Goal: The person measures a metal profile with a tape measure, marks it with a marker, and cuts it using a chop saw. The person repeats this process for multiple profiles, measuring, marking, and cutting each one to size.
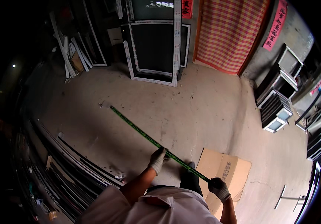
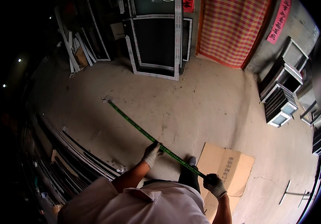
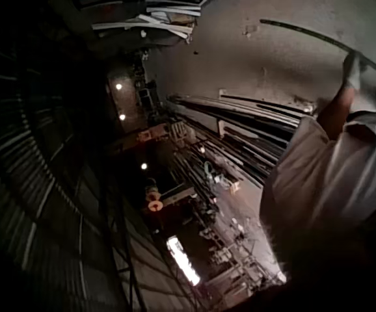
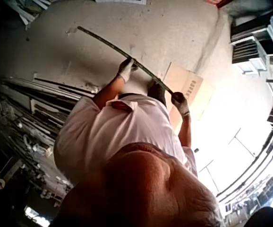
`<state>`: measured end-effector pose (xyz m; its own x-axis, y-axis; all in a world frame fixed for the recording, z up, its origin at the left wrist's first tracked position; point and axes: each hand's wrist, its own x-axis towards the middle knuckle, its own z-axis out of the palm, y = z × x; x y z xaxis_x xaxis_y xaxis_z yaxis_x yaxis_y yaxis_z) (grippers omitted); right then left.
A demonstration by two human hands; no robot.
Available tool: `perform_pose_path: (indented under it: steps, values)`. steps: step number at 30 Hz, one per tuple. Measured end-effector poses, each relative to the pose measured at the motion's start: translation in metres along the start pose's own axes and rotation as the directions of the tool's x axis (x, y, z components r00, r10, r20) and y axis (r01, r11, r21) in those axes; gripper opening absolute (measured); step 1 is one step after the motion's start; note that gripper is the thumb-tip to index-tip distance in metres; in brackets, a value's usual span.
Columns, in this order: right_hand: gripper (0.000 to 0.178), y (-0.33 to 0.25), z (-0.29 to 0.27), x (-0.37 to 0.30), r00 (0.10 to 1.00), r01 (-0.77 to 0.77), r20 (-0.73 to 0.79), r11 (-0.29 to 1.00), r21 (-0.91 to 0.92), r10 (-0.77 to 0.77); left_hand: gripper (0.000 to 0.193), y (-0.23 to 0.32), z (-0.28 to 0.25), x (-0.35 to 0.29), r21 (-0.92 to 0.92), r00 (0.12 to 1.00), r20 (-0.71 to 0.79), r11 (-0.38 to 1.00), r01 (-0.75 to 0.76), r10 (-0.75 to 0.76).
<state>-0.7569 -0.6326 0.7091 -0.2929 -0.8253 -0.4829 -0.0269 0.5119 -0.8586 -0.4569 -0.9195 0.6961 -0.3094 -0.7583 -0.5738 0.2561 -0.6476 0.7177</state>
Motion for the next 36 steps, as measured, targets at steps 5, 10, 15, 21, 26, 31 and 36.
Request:
perform_pose_path:
  steps: [5,10,15,21,26,31,36]
  values:
    - [0.009,-0.080,-0.018,0.155,0.822,0.565,0.272,0.665,-0.489,-0.500,0.036,0.047,0.004,0.072,-0.117,0.984,-0.172,0.991,-0.070,0.050]
    - [0.019,-0.143,-0.042,0.307,0.694,0.705,0.543,0.292,-0.647,-0.472,0.035,0.130,0.045,0.142,-0.202,0.968,-0.218,0.965,-0.167,0.122]
    - [0.017,-0.255,-0.052,0.423,0.794,0.590,0.499,0.641,-0.491,-0.348,0.038,0.222,0.056,0.199,-0.261,0.938,-0.253,0.917,-0.301,0.236]
    - [0.005,-0.374,-0.050,0.539,0.590,0.779,0.566,0.222,-0.586,-0.575,0.039,0.319,0.032,0.317,-0.291,0.926,-0.251,0.891,-0.349,0.281]
    - [0.023,-0.461,-0.032,0.617,0.860,0.502,0.288,0.593,-0.630,-0.421,0.035,0.426,0.023,0.438,-0.274,0.939,-0.122,0.898,-0.344,0.322]
    - [0.023,-0.547,-0.027,0.667,0.849,0.491,0.113,0.693,-0.528,-0.515,0.038,0.535,0.052,0.530,-0.242,0.930,-0.018,0.901,-0.359,0.366]
    - [0.027,-0.597,-0.057,0.759,0.795,0.526,0.039,0.656,-0.542,-0.605,0.034,0.625,0.090,0.630,-0.265,0.904,0.018,0.874,-0.408,0.427]
